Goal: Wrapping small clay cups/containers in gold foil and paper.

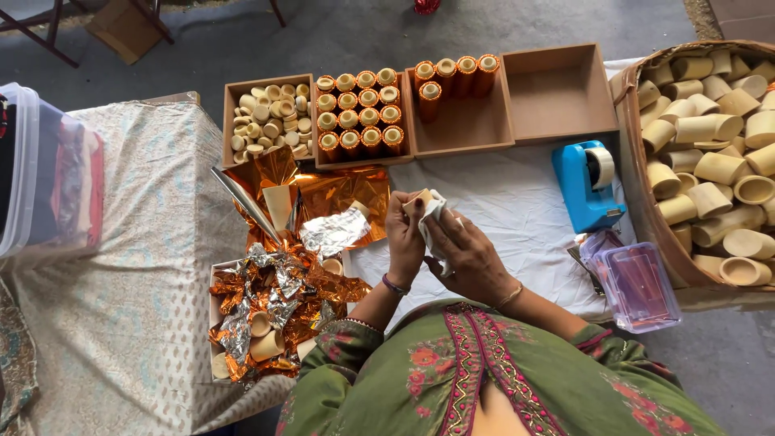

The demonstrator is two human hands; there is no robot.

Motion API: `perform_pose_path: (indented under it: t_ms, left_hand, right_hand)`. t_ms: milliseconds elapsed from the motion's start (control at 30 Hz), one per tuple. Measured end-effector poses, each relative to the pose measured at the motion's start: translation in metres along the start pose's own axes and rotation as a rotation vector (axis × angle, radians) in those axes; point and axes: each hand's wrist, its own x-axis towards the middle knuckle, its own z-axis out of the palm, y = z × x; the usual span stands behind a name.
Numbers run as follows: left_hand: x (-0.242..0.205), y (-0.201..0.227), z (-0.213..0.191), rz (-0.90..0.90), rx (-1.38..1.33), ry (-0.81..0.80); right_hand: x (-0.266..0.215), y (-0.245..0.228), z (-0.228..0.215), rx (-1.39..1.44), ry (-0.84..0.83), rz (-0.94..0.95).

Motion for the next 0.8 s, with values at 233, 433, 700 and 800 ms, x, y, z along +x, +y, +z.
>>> perform_pose_path:
  t_ms: [233,433,700,800]
  left_hand:
    - [-0.018,-0.022,-0.006,-0.033,-0.049,0.079]
    - [-0.009,0.017,-0.002,0.146,0.081,0.065]
    - [-0.013,-0.017,-0.01,-0.145,-0.124,0.094]
    - [-0.011,-0.018,-0.01,-0.103,-0.137,0.052]
  right_hand:
    - [0.005,0.011,0.001,0.13,-0.067,0.046]
    - [-0.022,0.023,0.025,0.378,-0.033,0.271]
    - [-0.017,0.007,0.017,-0.019,0.031,0.107]
    - [-0.003,0.011,0.003,0.162,-0.042,0.133]
